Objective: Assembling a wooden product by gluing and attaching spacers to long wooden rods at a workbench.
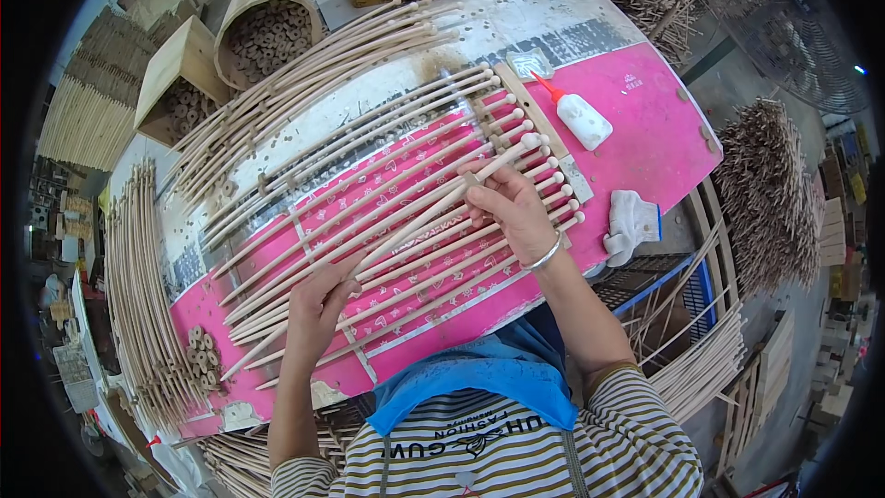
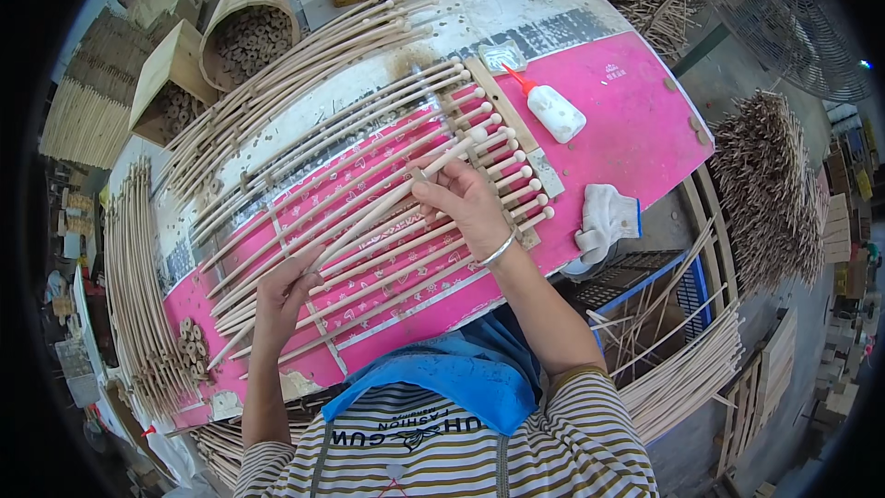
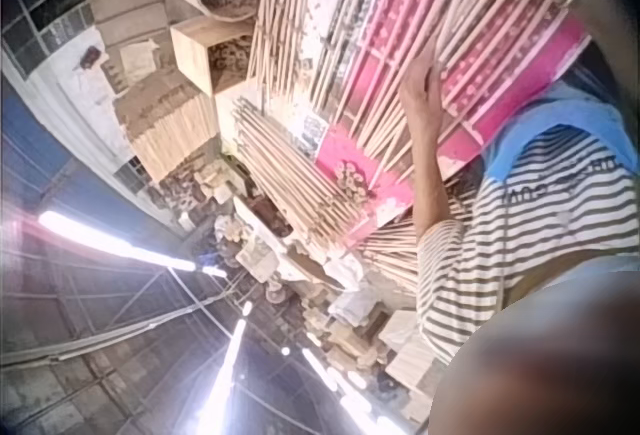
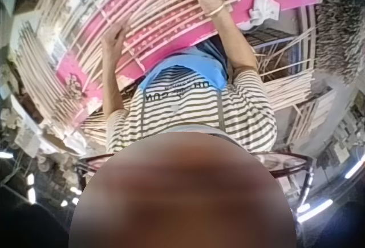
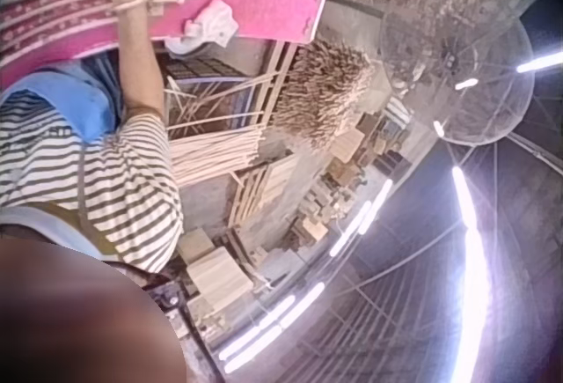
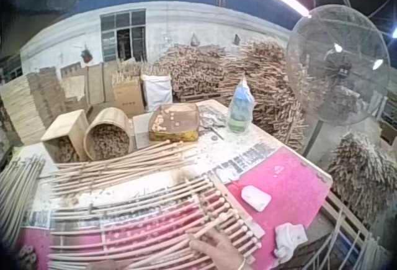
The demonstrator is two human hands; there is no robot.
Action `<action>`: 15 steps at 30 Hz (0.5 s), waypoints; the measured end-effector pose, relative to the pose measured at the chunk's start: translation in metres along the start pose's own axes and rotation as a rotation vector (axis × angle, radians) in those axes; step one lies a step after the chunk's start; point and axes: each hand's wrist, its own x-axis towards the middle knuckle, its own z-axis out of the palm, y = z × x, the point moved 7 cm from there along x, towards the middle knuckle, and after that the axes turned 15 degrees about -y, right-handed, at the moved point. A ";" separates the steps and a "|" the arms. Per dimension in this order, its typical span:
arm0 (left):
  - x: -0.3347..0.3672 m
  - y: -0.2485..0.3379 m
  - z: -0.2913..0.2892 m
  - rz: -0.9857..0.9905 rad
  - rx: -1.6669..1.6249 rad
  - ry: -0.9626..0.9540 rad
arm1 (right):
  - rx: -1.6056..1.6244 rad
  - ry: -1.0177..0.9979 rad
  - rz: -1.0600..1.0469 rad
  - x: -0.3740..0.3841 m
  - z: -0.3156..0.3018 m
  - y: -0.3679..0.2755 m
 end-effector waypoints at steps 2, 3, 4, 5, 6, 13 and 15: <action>0.001 0.002 -0.002 -0.034 0.101 -0.007 | -0.173 0.099 0.145 -0.002 -0.012 0.009; 0.002 0.002 -0.001 -0.034 0.101 -0.010 | -0.173 0.102 0.146 -0.004 -0.013 0.008; 0.002 0.001 -0.001 -0.039 0.086 -0.003 | -0.166 0.081 0.128 -0.005 -0.013 0.006; 0.002 0.000 0.000 -0.045 0.072 0.005 | -0.159 0.061 0.110 -0.005 -0.012 0.004; 0.002 0.000 -0.001 -0.047 0.071 0.005 | -0.158 0.060 0.112 -0.004 -0.011 0.004; 0.011 0.003 -0.002 0.011 0.083 0.053 | -0.141 0.092 0.123 -0.005 -0.025 0.013; 0.013 0.001 -0.002 0.007 0.089 0.049 | -0.156 0.109 0.159 -0.005 -0.027 0.015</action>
